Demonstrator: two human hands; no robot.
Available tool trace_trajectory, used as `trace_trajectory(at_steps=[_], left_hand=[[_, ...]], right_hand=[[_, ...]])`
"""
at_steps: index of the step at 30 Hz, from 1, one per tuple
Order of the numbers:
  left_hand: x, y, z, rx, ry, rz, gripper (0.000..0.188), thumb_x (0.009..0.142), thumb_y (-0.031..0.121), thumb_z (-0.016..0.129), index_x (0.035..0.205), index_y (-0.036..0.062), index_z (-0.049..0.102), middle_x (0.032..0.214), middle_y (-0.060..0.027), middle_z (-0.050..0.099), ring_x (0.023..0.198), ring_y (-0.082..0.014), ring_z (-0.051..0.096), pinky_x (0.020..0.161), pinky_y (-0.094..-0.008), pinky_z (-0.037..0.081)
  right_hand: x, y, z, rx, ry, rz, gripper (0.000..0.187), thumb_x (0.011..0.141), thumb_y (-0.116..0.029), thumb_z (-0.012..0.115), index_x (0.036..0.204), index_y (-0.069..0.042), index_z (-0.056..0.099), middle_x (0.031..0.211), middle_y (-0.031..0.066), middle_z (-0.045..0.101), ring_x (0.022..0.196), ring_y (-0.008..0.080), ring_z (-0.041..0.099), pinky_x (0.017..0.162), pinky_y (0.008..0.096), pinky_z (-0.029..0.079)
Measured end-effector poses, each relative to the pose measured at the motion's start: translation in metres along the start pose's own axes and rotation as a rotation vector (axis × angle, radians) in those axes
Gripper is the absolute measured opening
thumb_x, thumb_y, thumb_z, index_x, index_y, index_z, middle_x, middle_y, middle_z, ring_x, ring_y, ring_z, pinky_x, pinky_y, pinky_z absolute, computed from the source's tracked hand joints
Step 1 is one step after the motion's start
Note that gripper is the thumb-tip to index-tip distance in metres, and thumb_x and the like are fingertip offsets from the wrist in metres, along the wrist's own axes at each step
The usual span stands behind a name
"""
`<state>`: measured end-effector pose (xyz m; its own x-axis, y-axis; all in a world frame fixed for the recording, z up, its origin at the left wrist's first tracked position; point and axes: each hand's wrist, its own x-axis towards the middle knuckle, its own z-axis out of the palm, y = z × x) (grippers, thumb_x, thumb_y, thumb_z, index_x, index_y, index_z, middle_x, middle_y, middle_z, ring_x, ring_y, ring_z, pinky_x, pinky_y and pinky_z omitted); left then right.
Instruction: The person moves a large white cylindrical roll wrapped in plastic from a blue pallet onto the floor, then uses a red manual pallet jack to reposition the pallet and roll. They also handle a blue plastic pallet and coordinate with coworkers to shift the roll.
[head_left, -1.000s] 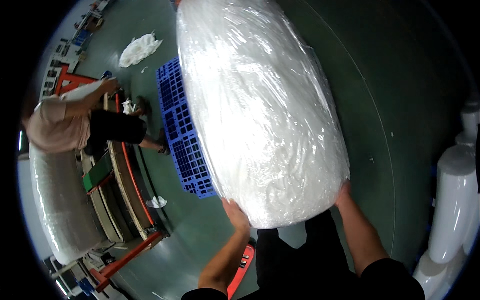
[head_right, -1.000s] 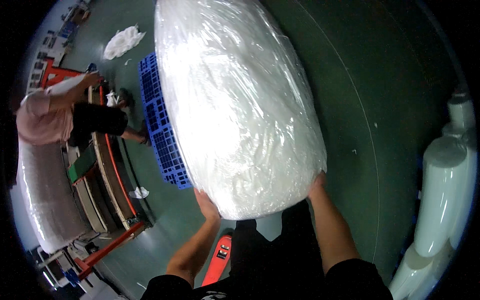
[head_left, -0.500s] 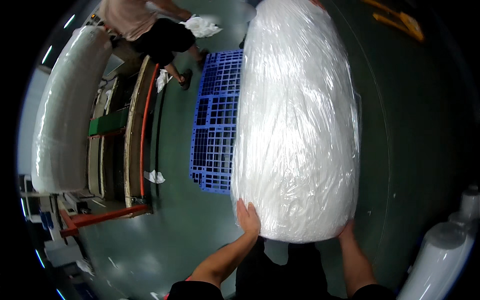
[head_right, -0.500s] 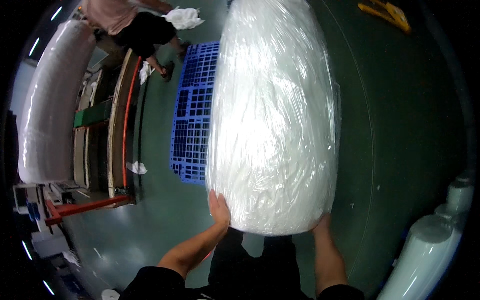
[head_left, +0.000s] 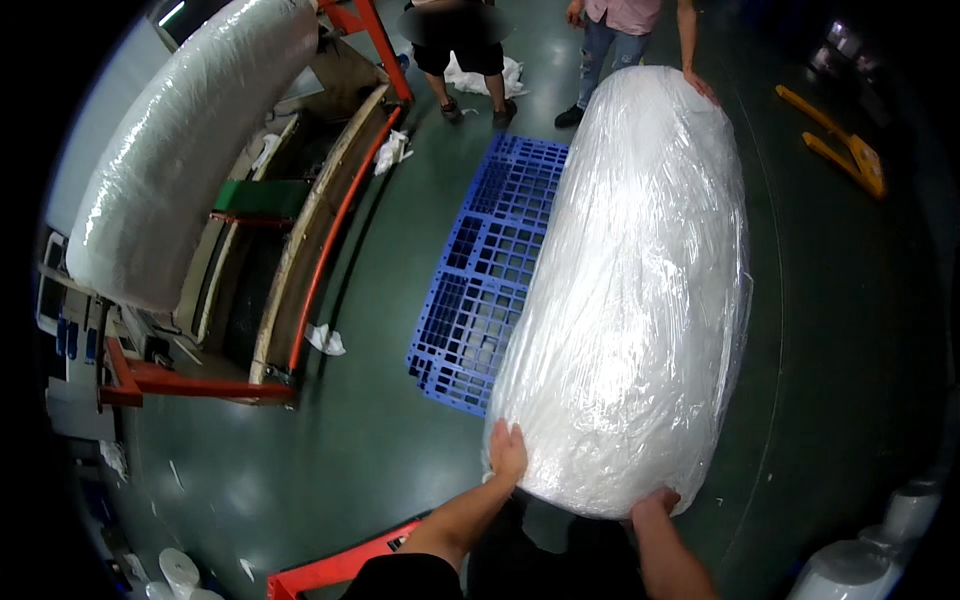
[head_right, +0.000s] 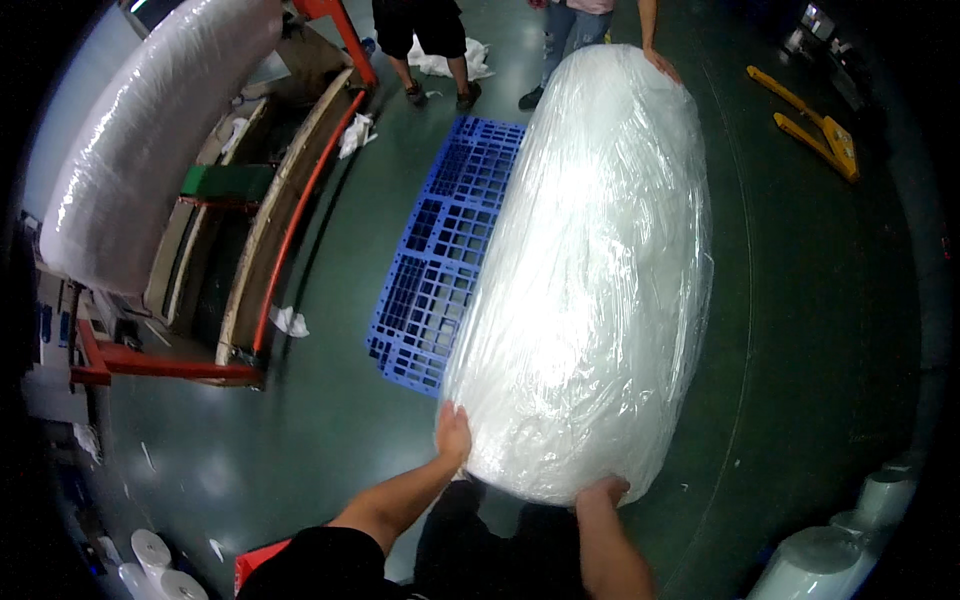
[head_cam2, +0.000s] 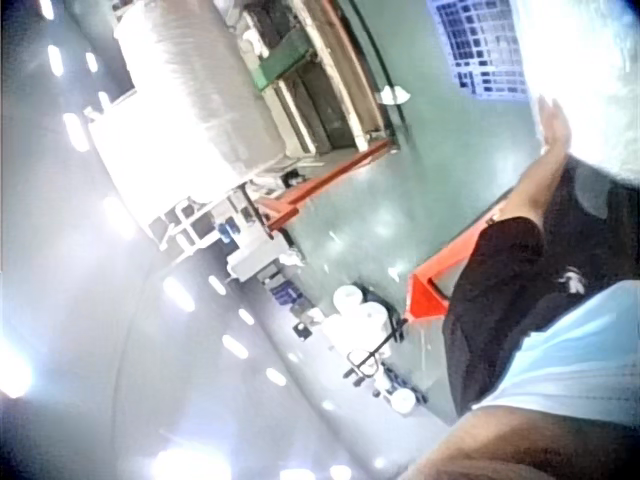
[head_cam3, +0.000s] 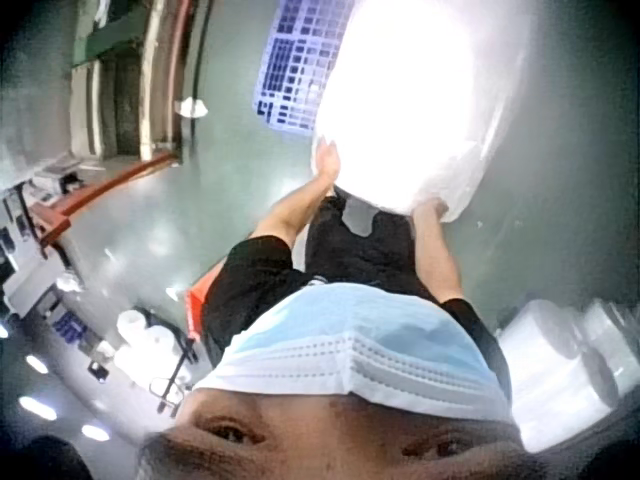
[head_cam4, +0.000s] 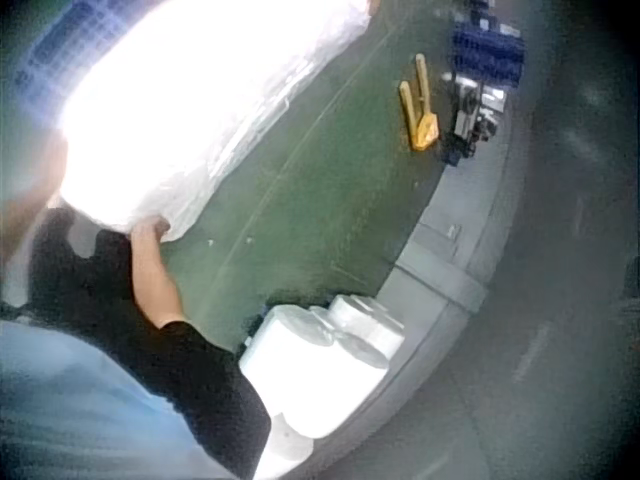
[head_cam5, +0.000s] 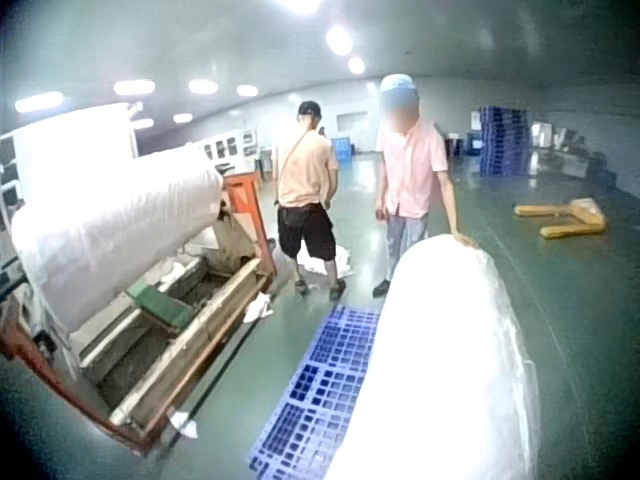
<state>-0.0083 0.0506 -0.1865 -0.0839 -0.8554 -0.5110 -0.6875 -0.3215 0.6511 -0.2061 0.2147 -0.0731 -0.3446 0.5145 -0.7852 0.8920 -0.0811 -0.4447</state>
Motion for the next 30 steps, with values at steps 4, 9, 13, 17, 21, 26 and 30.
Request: trace_trajectory(at_steps=[4, 9, 13, 17, 21, 26, 30], left_hand=[[0.0, -0.007, 0.003, 0.115, -0.08, -0.034, 0.062, 0.09, 0.041, 0.028, 0.133, -0.0039, 0.025, 0.137, -0.0239, 0.025, 0.129, -0.0332, 0.021, 0.107, -0.0379, 0.015], [0.005, -0.004, -0.017, 0.08, -0.266, -0.046, 0.066, 0.09, 0.045, 0.027, 0.131, -0.0066, 0.026, 0.136, -0.0263, 0.025, 0.129, -0.0341, 0.022, 0.107, -0.037, 0.015], [-0.01, -0.013, -0.045, 0.076, -0.303, 0.006, 0.064, 0.088, 0.046, 0.034, 0.124, -0.0057, 0.039, 0.13, -0.0247, 0.037, 0.124, -0.0346, 0.032, 0.104, -0.0371, 0.023], [-0.039, -0.038, -0.097, 0.142, -0.409, 0.093, 0.047, 0.085, 0.042, 0.043, 0.108, 0.003, 0.056, 0.111, -0.0231, 0.053, 0.104, -0.0351, 0.051, 0.091, -0.0413, 0.038], [-0.057, -0.09, -0.157, 0.323, -0.633, -0.152, 0.044, 0.081, 0.04, 0.046, 0.101, 0.0025, 0.059, 0.104, -0.0205, 0.058, 0.097, -0.0342, 0.055, 0.083, -0.0417, 0.043], [-0.093, -0.197, -0.206, 0.554, -0.6, -0.278, 0.047, 0.079, 0.036, 0.042, 0.107, 0.0023, 0.058, 0.112, -0.0204, 0.055, 0.105, -0.0337, 0.052, 0.09, -0.0389, 0.04], [-0.12, -0.18, -0.229, 0.499, -0.457, -0.283, 0.047, 0.079, 0.037, 0.042, 0.108, 0.0039, 0.058, 0.112, -0.0182, 0.056, 0.106, -0.0328, 0.051, 0.091, -0.039, 0.04]], right_hand=[[-0.02, 0.004, 0.0, -0.135, 0.157, 0.067, 0.064, 0.087, -0.044, 0.022, 0.127, 0.003, 0.037, 0.133, 0.0164, 0.037, 0.118, 0.0313, 0.039, 0.101, 0.0402, 0.028], [-0.058, 0.003, 0.012, -0.059, 0.202, 0.041, 0.063, 0.087, -0.043, 0.021, 0.126, 0.004, 0.039, 0.127, 0.0152, 0.045, 0.114, 0.0303, 0.044, 0.1, 0.0403, 0.029], [-0.004, 0.02, 0.011, -0.048, 0.124, 0.03, 0.06, 0.086, -0.041, 0.022, 0.121, 0.002, 0.046, 0.124, 0.0145, 0.048, 0.11, 0.0295, 0.047, 0.098, 0.0405, 0.031], [-0.012, 0.021, 0.011, 0.059, -0.044, 0.027, 0.057, 0.083, -0.038, 0.025, 0.117, -0.001, 0.051, 0.121, 0.0147, 0.051, 0.106, 0.0298, 0.049, 0.096, 0.0419, 0.034], [-0.018, 0.021, 0.015, -0.004, 0.097, -0.05, 0.057, 0.082, -0.038, 0.026, 0.117, 0.0, 0.051, 0.12, 0.0148, 0.051, 0.106, 0.0304, 0.049, 0.095, 0.0432, 0.034], [-0.041, 0.021, 0.03, -0.1, -0.034, -0.093, 0.058, 0.082, -0.039, 0.025, 0.118, 0.0, 0.049, 0.121, 0.0147, 0.051, 0.107, 0.0306, 0.048, 0.095, 0.0441, 0.033], [-0.061, 0.021, 0.043, -0.144, -0.109, -0.122, 0.058, 0.082, -0.04, 0.025, 0.119, -0.001, 0.049, 0.122, 0.0147, 0.05, 0.108, 0.0307, 0.047, 0.095, 0.0449, 0.033]])
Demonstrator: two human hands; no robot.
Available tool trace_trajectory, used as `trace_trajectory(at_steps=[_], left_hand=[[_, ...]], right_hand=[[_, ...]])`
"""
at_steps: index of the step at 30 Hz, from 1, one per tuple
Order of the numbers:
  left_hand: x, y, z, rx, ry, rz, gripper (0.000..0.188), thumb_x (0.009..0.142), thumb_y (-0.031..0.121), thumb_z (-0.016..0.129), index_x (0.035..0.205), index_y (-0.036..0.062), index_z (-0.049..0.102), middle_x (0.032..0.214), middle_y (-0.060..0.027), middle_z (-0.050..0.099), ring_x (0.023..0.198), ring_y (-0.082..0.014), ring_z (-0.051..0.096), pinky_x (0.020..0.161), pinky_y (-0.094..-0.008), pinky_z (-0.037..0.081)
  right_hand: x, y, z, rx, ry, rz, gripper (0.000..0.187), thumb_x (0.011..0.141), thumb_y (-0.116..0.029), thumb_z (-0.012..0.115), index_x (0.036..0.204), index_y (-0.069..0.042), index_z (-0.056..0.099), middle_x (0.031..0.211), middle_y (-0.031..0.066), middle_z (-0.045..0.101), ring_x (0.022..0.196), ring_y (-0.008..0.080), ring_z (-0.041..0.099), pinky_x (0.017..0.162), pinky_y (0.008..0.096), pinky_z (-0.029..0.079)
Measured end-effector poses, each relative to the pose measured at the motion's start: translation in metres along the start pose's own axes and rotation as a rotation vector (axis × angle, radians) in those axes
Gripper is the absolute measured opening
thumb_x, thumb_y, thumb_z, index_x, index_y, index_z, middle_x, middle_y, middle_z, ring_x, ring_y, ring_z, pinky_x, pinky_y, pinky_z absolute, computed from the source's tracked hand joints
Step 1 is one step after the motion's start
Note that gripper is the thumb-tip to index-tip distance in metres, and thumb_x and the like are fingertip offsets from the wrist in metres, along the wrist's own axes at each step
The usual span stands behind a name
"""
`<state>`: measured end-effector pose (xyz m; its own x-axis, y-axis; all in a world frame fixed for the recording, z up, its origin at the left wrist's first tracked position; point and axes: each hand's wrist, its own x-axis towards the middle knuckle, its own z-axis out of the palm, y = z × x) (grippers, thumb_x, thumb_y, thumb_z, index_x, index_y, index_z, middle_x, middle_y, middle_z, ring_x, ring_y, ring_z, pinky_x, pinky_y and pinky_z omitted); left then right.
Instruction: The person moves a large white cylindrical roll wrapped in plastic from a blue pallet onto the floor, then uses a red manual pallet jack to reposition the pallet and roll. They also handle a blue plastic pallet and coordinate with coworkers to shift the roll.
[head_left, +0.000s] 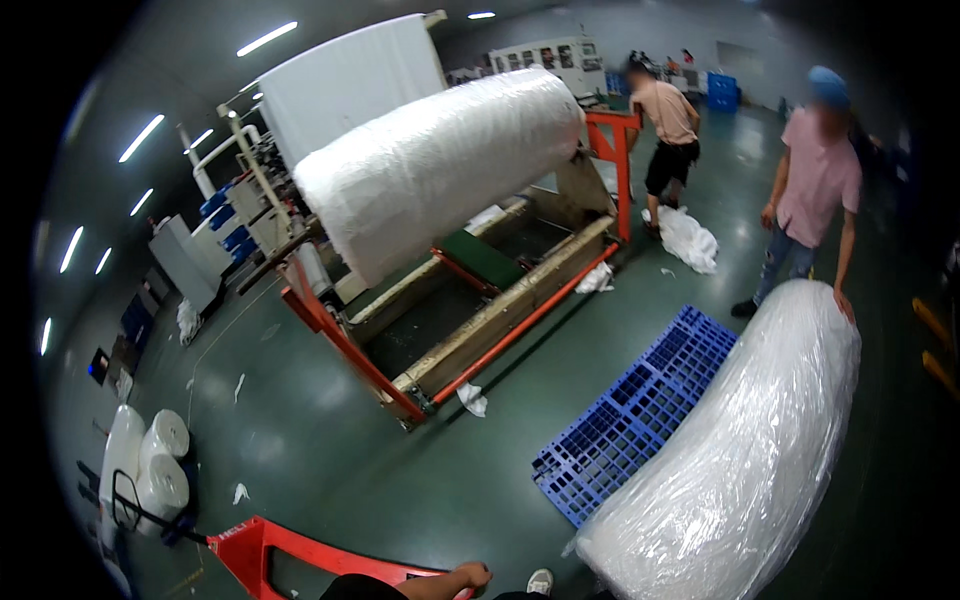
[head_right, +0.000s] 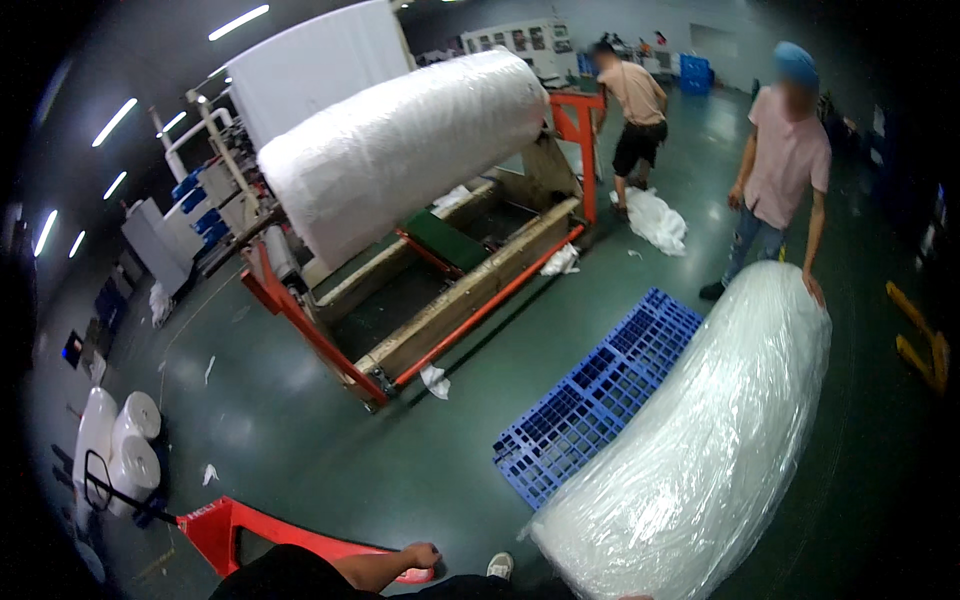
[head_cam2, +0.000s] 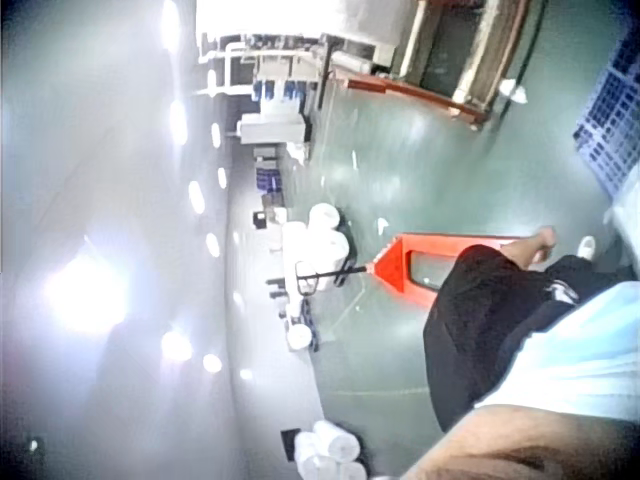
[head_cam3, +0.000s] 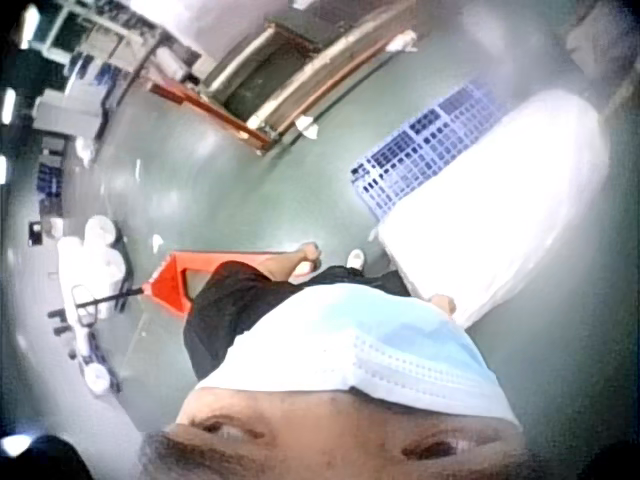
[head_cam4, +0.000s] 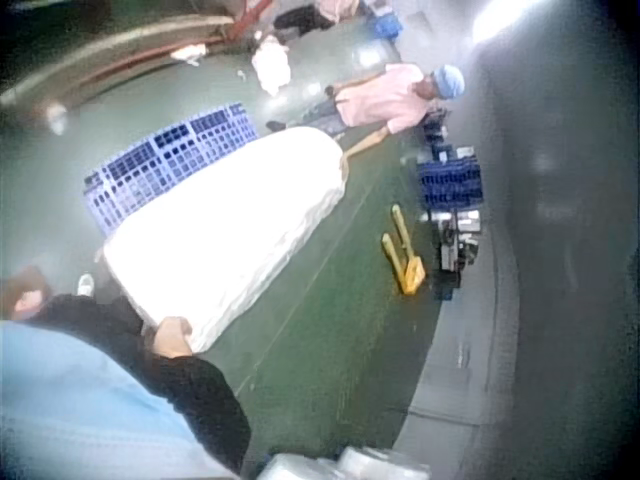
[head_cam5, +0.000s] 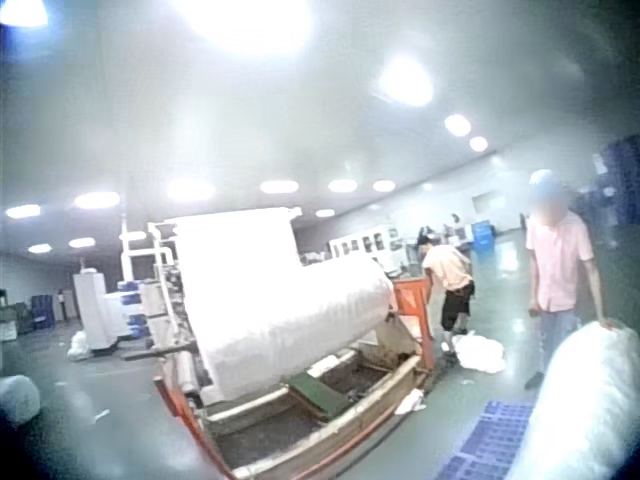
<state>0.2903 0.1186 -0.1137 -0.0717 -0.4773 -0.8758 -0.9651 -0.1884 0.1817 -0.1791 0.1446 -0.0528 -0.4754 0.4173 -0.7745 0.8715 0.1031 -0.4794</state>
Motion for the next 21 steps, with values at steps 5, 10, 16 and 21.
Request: trace_trajectory(at_steps=[5, 10, 16, 21], left_hand=[[0.003, 0.03, 0.011, -0.035, 0.043, 0.128, 0.048, 0.083, 0.041, 0.041, 0.113, 0.0066, 0.055, 0.115, -0.0158, 0.055, 0.109, -0.0309, 0.05, 0.092, -0.0383, 0.039], [-0.022, 0.081, -0.004, -0.043, 0.074, 0.363, 0.046, 0.083, 0.042, 0.042, 0.115, 0.0102, 0.053, 0.112, -0.0144, 0.057, 0.107, -0.0311, 0.051, 0.091, -0.0394, 0.039], [0.006, 0.053, 0.006, -0.063, 0.101, 0.369, 0.044, 0.082, 0.04, 0.044, 0.107, 0.0059, 0.057, 0.109, -0.0164, 0.058, 0.103, -0.0311, 0.053, 0.09, -0.0383, 0.041], [0.004, 0.006, 0.007, -0.001, 0.077, 0.215, 0.044, 0.081, 0.039, 0.044, 0.107, 0.0065, 0.059, 0.11, -0.0166, 0.057, 0.104, -0.0316, 0.052, 0.09, -0.0382, 0.04]], right_hand=[[-0.013, -0.006, 0.006, -0.043, -0.096, -0.049, 0.059, 0.082, -0.04, 0.025, 0.12, -0.001, 0.047, 0.123, 0.0147, 0.049, 0.109, 0.0309, 0.047, 0.095, 0.0458, 0.032], [-0.023, -0.006, 0.007, -0.061, -0.151, -0.068, 0.059, 0.083, -0.041, 0.025, 0.121, -0.001, 0.046, 0.124, 0.0146, 0.048, 0.11, 0.0311, 0.046, 0.096, 0.0467, 0.031], [-0.024, -0.006, -0.003, -0.063, -0.189, -0.067, 0.06, 0.083, -0.042, 0.025, 0.122, -0.002, 0.045, 0.125, 0.0146, 0.047, 0.111, 0.0313, 0.045, 0.096, 0.0478, 0.03], [-0.016, -0.002, -0.017, -0.028, -0.189, -0.037, 0.061, 0.083, -0.043, 0.024, 0.123, -0.002, 0.044, 0.125, 0.0146, 0.046, 0.112, 0.0314, 0.044, 0.096, 0.0488, 0.029]])
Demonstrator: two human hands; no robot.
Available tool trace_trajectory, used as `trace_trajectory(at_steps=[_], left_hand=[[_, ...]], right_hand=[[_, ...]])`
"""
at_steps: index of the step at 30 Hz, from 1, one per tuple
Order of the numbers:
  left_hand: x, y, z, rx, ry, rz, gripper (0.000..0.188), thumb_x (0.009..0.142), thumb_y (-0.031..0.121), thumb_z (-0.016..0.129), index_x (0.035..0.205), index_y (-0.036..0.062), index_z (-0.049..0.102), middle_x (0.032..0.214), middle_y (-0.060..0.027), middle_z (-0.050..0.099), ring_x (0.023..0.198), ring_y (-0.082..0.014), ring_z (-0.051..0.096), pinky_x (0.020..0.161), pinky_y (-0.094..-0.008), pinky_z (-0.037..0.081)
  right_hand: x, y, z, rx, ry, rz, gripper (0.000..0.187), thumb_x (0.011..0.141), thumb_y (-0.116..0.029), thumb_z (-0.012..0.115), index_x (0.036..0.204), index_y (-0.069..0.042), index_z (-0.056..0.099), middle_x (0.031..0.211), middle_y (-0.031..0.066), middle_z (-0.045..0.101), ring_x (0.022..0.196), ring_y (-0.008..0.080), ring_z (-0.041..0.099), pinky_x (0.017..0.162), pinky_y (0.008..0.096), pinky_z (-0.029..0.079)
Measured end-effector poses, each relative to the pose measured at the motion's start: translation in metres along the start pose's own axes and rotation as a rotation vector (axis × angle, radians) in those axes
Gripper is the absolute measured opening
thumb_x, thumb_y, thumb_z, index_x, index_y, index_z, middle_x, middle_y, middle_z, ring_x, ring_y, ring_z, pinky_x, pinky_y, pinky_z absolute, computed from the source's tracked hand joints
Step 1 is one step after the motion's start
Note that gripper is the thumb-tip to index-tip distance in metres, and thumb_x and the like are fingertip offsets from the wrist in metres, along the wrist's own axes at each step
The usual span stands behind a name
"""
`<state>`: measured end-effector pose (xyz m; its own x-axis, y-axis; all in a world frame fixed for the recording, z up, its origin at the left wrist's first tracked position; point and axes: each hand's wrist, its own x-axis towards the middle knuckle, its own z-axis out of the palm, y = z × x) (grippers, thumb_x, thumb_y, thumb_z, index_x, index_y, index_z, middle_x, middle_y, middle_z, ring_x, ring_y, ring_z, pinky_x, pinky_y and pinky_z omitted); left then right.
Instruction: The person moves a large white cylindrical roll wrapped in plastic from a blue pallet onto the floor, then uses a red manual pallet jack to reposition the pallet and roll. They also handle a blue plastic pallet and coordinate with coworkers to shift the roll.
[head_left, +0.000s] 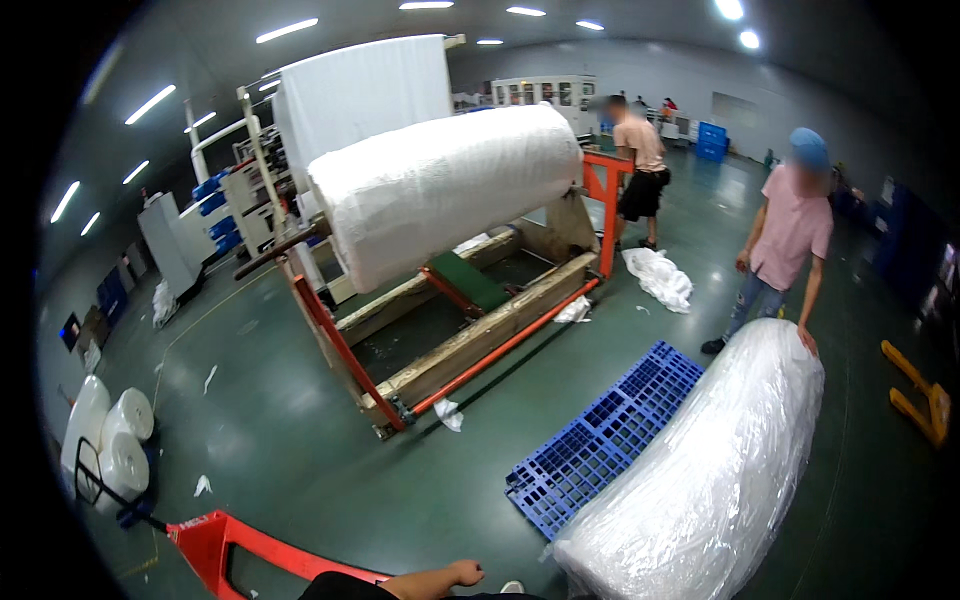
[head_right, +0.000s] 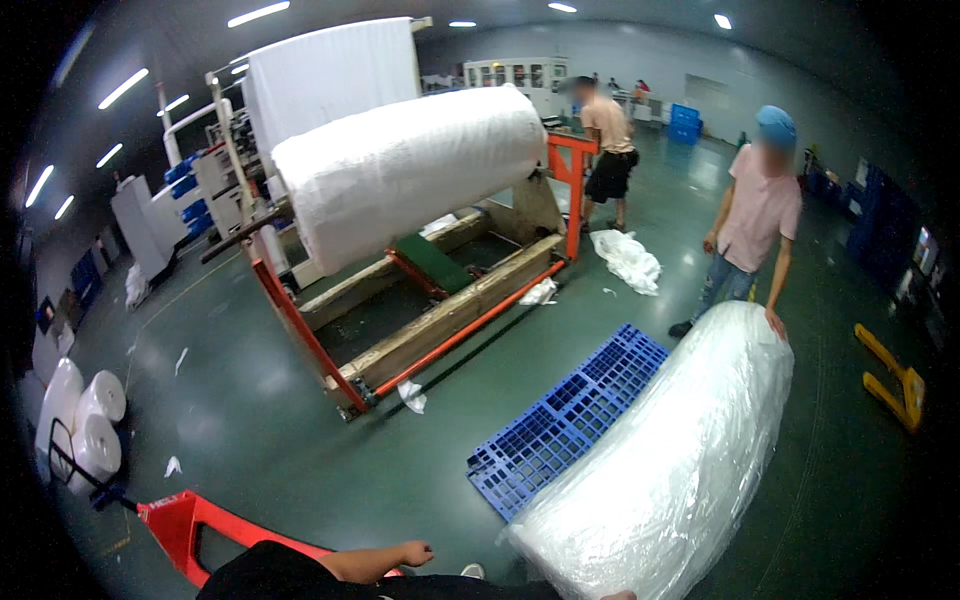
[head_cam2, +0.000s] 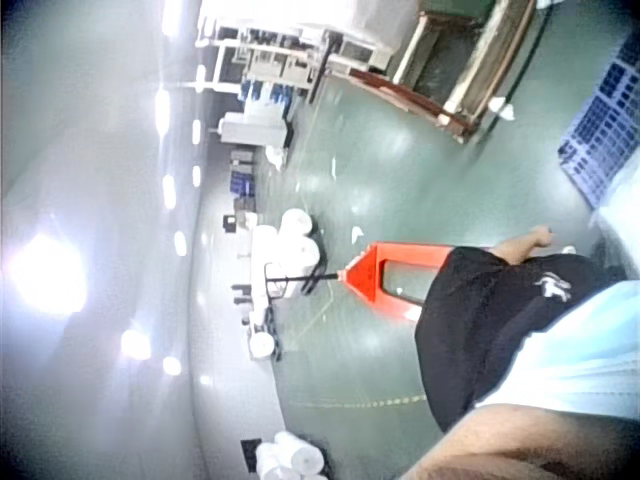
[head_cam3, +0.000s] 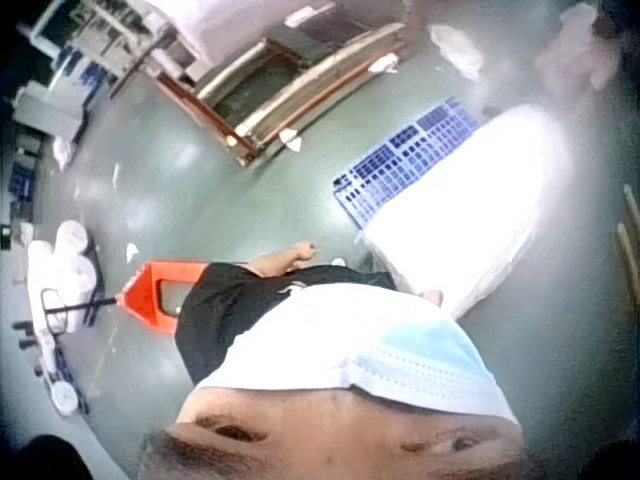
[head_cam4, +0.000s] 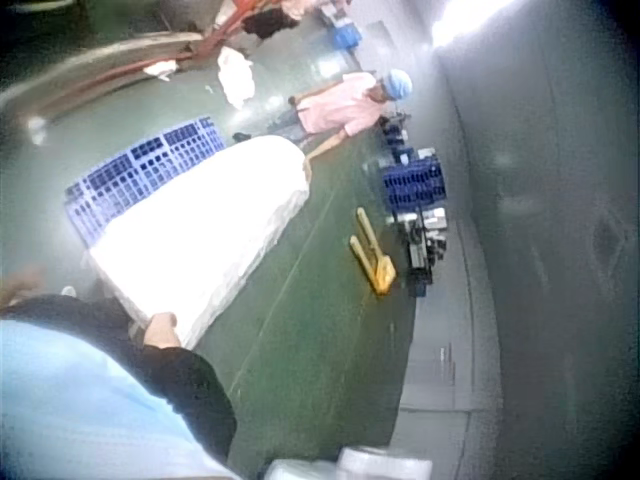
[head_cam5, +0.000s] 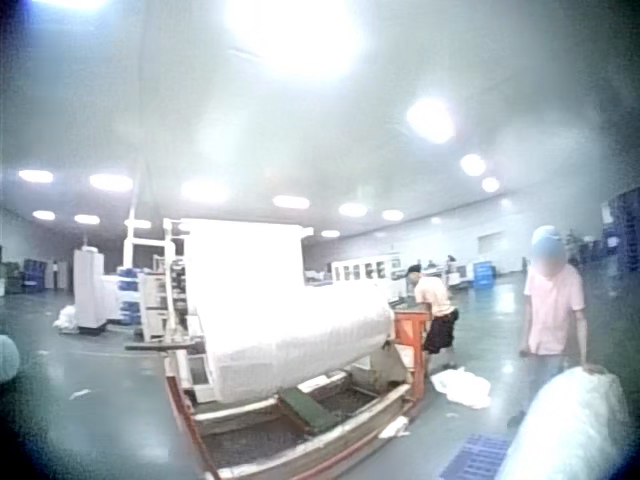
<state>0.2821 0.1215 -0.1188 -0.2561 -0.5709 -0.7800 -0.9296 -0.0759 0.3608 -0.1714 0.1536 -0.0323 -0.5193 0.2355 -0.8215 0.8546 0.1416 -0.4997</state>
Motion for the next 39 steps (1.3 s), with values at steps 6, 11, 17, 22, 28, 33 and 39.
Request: trace_trajectory(at_steps=[6, 11, 17, 22, 28, 33, 39], left_hand=[[-0.009, -0.041, 0.009, 0.075, -0.031, -0.034, 0.049, 0.081, 0.044, 0.045, 0.111, 0.0064, 0.057, 0.114, -0.0166, 0.055, 0.106, -0.0321, 0.052, 0.091, -0.04, 0.039], [-0.015, -0.02, 0.007, 0.045, -0.065, -0.012, 0.048, 0.082, 0.04, 0.043, 0.113, 0.0052, 0.055, 0.115, -0.0169, 0.055, 0.109, -0.0315, 0.05, 0.093, -0.0384, 0.038], [-0.025, 0.017, -0.008, 0.033, -0.03, 0.07, 0.047, 0.083, 0.04, 0.043, 0.112, 0.0046, 0.055, 0.115, -0.0166, 0.054, 0.108, -0.0311, 0.05, 0.093, -0.0379, 0.038], [-0.026, 0.023, -0.012, 0.064, -0.041, 0.091, 0.047, 0.083, 0.041, 0.043, 0.112, 0.0045, 0.055, 0.115, -0.0159, 0.055, 0.108, -0.0302, 0.05, 0.093, -0.0377, 0.038], [-0.03, 0.0, -0.002, 0.093, -0.02, 0.055, 0.047, 0.083, 0.041, 0.044, 0.111, 0.0062, 0.056, 0.115, -0.0146, 0.055, 0.109, -0.0296, 0.05, 0.093, -0.0373, 0.039], [-0.03, -0.004, -0.003, 0.112, -0.059, 0.009, 0.048, 0.083, 0.042, 0.044, 0.113, 0.0077, 0.055, 0.116, -0.0133, 0.055, 0.109, -0.0297, 0.05, 0.093, -0.038, 0.039], [-0.028, -0.007, 0.002, 0.12, -0.056, 0.05, 0.048, 0.082, 0.042, 0.044, 0.115, 0.0088, 0.053, 0.115, -0.0132, 0.055, 0.108, -0.0301, 0.051, 0.092, -0.0391, 0.039]], right_hand=[[0.008, 0.014, -0.025, 0.04, -0.005, 0.035, 0.061, 0.083, -0.044, 0.024, 0.124, -0.002, 0.042, 0.126, 0.0145, 0.045, 0.113, 0.0316, 0.043, 0.096, 0.0499, 0.028], [0.017, 0.023, -0.043, 0.057, 0.01, 0.034, 0.062, 0.083, -0.045, 0.024, 0.125, -0.003, 0.041, 0.127, 0.0145, 0.044, 0.114, 0.0318, 0.042, 0.096, 0.0508, 0.027], [0.016, 0.029, -0.055, 0.069, 0.017, 0.039, 0.063, 0.084, -0.046, 0.024, 0.126, -0.003, 0.04, 0.128, 0.0144, 0.043, 0.115, 0.032, 0.041, 0.097, 0.052, 0.026], [0.015, 0.029, -0.058, 0.086, 0.022, 0.047, 0.064, 0.084, -0.047, 0.024, 0.127, -0.003, 0.039, 0.129, 0.0144, 0.042, 0.116, 0.0322, 0.04, 0.097, 0.0529, 0.025], [0.013, 0.032, -0.058, 0.08, 0.015, 0.056, 0.064, 0.084, -0.048, 0.023, 0.128, -0.004, 0.037, 0.13, 0.0143, 0.041, 0.117, 0.0324, 0.039, 0.097, 0.054, 0.024], [0.011, 0.03, -0.055, 0.088, 0.028, 0.063, 0.065, 0.084, -0.049, 0.023, 0.129, -0.004, 0.036, 0.131, 0.0143, 0.04, 0.118, 0.0325, 0.038, 0.097, 0.0549, 0.023], [0.01, 0.033, -0.053, 0.079, 0.025, 0.056, 0.066, 0.084, -0.05, 0.023, 0.13, -0.005, 0.035, 0.132, 0.0143, 0.039, 0.119, 0.0327, 0.037, 0.098, 0.0561, 0.022]])
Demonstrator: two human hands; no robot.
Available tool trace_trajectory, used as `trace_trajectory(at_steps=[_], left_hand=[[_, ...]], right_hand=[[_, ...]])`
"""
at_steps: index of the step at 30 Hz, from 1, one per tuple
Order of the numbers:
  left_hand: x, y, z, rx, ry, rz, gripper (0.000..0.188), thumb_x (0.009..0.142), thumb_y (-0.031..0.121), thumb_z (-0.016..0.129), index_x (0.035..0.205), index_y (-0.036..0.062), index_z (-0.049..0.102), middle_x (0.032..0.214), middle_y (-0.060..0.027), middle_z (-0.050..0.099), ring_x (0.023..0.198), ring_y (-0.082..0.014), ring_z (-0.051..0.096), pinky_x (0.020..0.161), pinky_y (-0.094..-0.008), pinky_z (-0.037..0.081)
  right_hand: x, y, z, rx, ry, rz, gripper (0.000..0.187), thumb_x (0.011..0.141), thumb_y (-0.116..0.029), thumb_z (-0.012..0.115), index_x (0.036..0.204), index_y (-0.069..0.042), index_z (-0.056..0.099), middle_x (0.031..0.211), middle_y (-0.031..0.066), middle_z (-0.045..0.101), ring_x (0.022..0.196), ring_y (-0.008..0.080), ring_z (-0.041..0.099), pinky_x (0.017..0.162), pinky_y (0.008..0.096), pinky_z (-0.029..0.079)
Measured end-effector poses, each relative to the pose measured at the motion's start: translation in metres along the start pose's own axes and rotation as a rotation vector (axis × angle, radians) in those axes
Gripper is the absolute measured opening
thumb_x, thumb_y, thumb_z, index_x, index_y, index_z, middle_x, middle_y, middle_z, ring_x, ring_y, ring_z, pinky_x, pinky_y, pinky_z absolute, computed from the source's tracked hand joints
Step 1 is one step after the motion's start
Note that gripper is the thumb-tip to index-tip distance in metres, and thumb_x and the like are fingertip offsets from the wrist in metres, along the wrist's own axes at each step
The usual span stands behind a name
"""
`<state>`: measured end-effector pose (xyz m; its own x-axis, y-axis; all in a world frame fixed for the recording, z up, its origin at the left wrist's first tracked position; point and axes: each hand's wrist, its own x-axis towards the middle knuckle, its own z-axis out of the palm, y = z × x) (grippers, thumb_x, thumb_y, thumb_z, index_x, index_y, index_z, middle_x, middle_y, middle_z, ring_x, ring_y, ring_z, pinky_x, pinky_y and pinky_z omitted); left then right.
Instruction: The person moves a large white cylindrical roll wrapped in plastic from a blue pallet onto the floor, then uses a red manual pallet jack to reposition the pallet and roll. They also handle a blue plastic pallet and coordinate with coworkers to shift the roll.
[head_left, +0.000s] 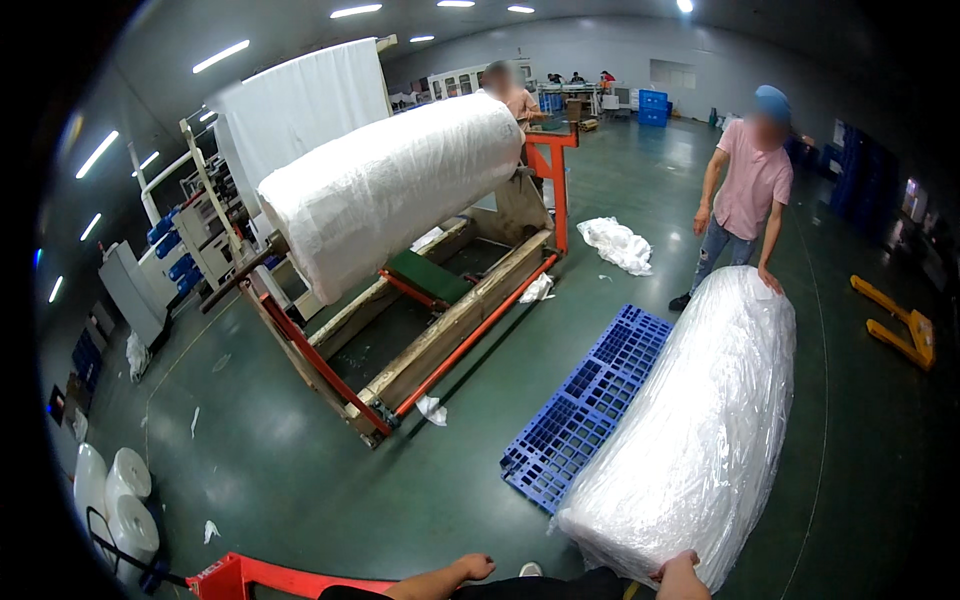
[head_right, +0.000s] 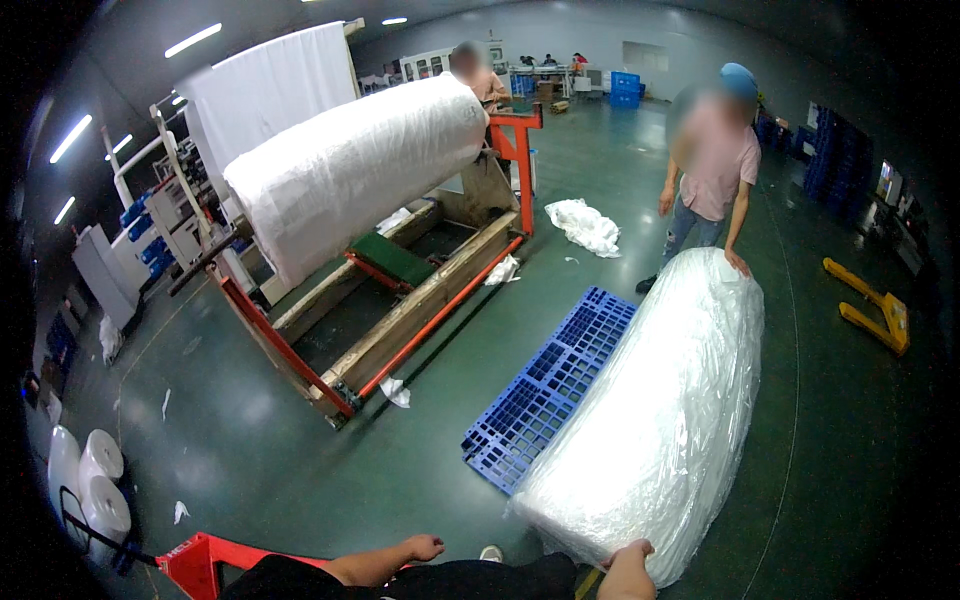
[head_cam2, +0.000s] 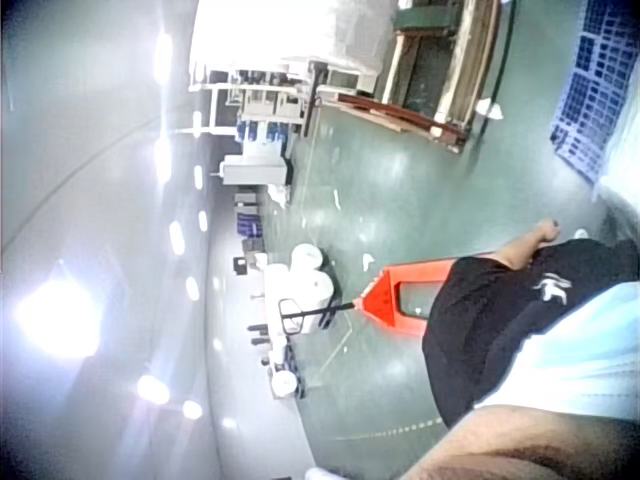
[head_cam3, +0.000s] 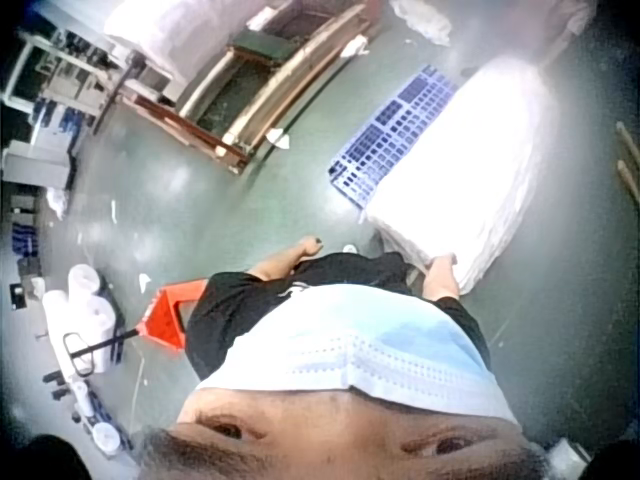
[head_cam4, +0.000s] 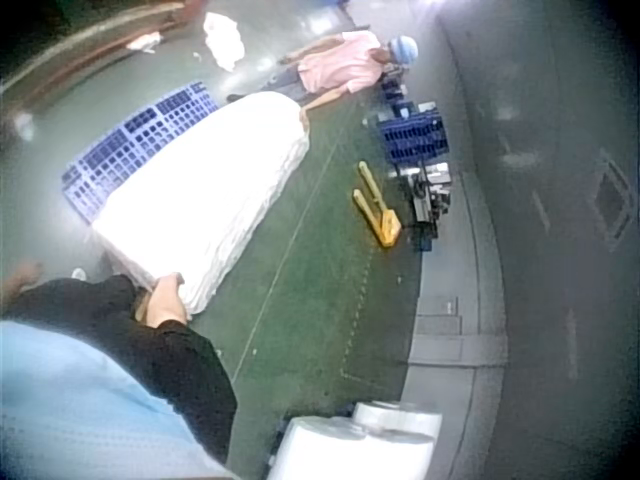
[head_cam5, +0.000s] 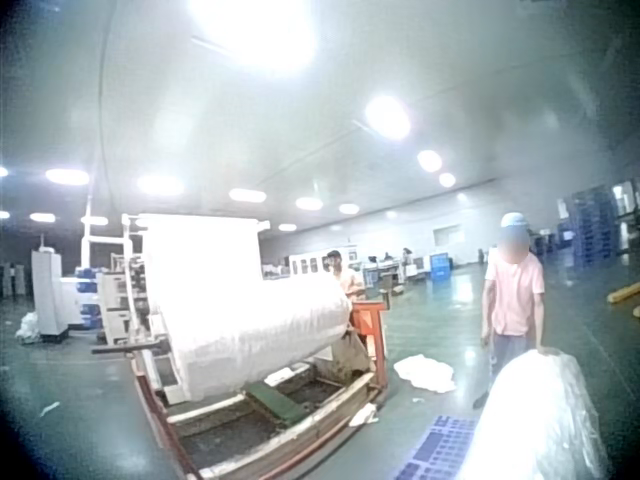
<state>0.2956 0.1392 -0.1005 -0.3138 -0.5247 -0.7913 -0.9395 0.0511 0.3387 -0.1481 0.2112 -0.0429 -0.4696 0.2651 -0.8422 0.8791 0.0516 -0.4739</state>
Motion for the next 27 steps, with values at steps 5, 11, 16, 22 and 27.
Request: trace_trajectory(at_steps=[5, 11, 16, 22, 27], left_hand=[[0.0, 0.0, -0.002, -0.013, -0.01, 0.007, 0.047, 0.082, 0.039, 0.041, 0.114, 0.0066, 0.055, 0.117, -0.0153, 0.053, 0.11, -0.0304, 0.049, 0.094, -0.0381, 0.038], [0.001, -0.004, -0.009, 0.003, 0.045, 0.011, 0.048, 0.082, 0.04, 0.043, 0.114, 0.0062, 0.054, 0.114, -0.0155, 0.056, 0.109, -0.0314, 0.05, 0.093, -0.038, 0.038], [-0.003, 0.016, -0.014, -0.08, 0.038, -0.011, 0.046, 0.082, 0.039, 0.046, 0.111, 0.005, 0.056, 0.11, -0.0169, 0.057, 0.105, -0.0315, 0.052, 0.091, -0.0379, 0.04], [0.035, 0.063, -0.02, -0.016, 0.005, 0.077, 0.044, 0.082, 0.038, 0.048, 0.108, 0.005, 0.058, 0.105, -0.0172, 0.06, 0.101, -0.0314, 0.055, 0.088, -0.0377, 0.041], [0.074, 0.123, -0.041, -0.004, 0.053, 0.126, 0.045, 0.082, 0.037, 0.047, 0.109, 0.0018, 0.056, 0.106, -0.0195, 0.058, 0.102, -0.0332, 0.054, 0.089, -0.0383, 0.04]], right_hand=[[0.0, 0.005, -0.001, 0.006, 0.009, 0.001, 0.067, 0.084, -0.051, 0.023, 0.131, -0.005, 0.034, 0.133, 0.0142, 0.038, 0.12, 0.0329, 0.036, 0.098, 0.057, 0.021], [-0.002, -0.005, -0.001, 0.033, 0.051, 0.075, 0.068, 0.085, -0.052, 0.023, 0.132, -0.005, 0.032, 0.134, 0.0142, 0.037, 0.121, 0.0331, 0.035, 0.098, 0.0581, 0.02], [0.011, -0.011, 0.007, 0.035, 0.046, 0.157, 0.069, 0.085, -0.053, 0.022, 0.133, -0.006, 0.031, 0.135, 0.0141, 0.036, 0.122, 0.0333, 0.035, 0.098, 0.059, 0.019], [0.065, -0.002, -0.016, 0.117, -0.068, 0.288, 0.077, 0.082, -0.063, 0.019, 0.137, -0.01, 0.023, 0.141, 0.009, 0.027, 0.128, 0.0341, 0.025, 0.097, 0.0628, 0.011], [0.079, -0.006, -0.051, 0.065, 0.078, 0.324, 0.08, 0.078, -0.067, 0.017, 0.137, -0.013, 0.026, 0.14, 0.0054, 0.031, 0.13, 0.0323, 0.022, 0.096, 0.0628, 0.004]])
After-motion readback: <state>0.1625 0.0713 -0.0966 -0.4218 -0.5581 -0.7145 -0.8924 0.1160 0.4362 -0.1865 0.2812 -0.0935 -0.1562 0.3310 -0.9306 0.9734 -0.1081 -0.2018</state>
